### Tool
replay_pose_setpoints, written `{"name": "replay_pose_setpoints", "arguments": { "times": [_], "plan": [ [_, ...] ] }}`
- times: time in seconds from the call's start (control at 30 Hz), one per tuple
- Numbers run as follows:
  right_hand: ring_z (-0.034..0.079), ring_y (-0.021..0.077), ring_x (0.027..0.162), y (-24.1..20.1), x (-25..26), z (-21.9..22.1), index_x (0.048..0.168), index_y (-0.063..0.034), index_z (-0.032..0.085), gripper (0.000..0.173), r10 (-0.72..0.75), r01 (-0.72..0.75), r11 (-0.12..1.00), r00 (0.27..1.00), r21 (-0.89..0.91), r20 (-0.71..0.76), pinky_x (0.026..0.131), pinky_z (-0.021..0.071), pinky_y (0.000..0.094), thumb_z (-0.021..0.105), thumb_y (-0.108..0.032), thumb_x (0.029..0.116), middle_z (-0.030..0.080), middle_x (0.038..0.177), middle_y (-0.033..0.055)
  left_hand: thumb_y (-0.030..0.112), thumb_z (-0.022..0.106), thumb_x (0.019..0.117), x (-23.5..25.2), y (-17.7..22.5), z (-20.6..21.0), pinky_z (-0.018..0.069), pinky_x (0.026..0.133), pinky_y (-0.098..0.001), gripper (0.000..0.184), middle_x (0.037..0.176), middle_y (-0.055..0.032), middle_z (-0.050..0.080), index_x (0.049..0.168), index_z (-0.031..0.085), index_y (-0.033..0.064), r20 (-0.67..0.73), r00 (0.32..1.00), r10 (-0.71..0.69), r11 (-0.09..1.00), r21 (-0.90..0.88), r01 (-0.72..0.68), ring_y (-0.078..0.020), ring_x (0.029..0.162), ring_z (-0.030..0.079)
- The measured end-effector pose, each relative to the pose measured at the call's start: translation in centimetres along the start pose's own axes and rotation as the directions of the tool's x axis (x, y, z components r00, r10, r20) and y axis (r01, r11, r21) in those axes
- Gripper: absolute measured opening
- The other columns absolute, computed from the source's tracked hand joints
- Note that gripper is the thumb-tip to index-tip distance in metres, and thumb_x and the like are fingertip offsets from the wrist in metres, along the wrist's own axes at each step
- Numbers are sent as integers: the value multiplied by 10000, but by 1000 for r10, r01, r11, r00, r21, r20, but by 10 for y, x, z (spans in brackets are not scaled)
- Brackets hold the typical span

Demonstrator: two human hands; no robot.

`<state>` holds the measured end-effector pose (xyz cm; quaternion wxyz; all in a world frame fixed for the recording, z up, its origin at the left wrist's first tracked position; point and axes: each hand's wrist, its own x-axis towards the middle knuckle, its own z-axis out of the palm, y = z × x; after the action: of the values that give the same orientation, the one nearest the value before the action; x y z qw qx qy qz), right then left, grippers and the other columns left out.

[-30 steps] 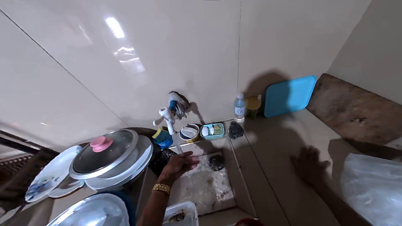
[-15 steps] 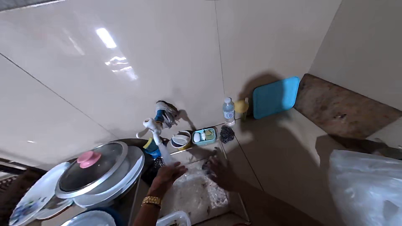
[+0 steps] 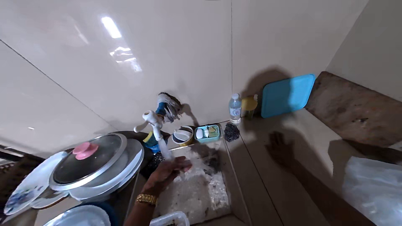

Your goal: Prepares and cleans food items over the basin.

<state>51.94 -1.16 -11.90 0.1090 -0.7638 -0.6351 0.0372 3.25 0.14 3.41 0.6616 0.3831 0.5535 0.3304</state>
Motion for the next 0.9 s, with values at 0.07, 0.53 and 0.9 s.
{"name": "replay_pose_setpoints", "arguments": {
  "times": [0.07,0.53,0.9],
  "plan": [
    [111,375,1589,-50,-4,7,1639,-115,271,700,-202,202,979,977,11,68,1173,53,783,356,-517,1073,210,1707,149,-26,448,1035,2,3,1,593,865,-331,332,1122,-200,713,1358,476,-97,10,1000,-3,1000,-16,3,-235,972,730],
    [604,437,1185,-345,-28,-37,1276,118,588,337,-458,-34,721,727,692,512,1015,482,539,626,-13,968,597,1279,332,-82,566,968,-29,43,8,593,782,-329,155,941,-190,691,1109,583,-143,-224,972,70,953,305,2,-202,794,699],
    [598,376,1204,-403,-38,-32,1365,116,510,403,-377,-286,672,662,683,648,1018,472,508,573,-54,1005,581,1329,308,211,376,1123,-80,124,-2,470,1035,-585,482,1431,-323,503,1542,345,-26,-226,674,704,569,747,-343,-455,1250,570]
  ]
}}
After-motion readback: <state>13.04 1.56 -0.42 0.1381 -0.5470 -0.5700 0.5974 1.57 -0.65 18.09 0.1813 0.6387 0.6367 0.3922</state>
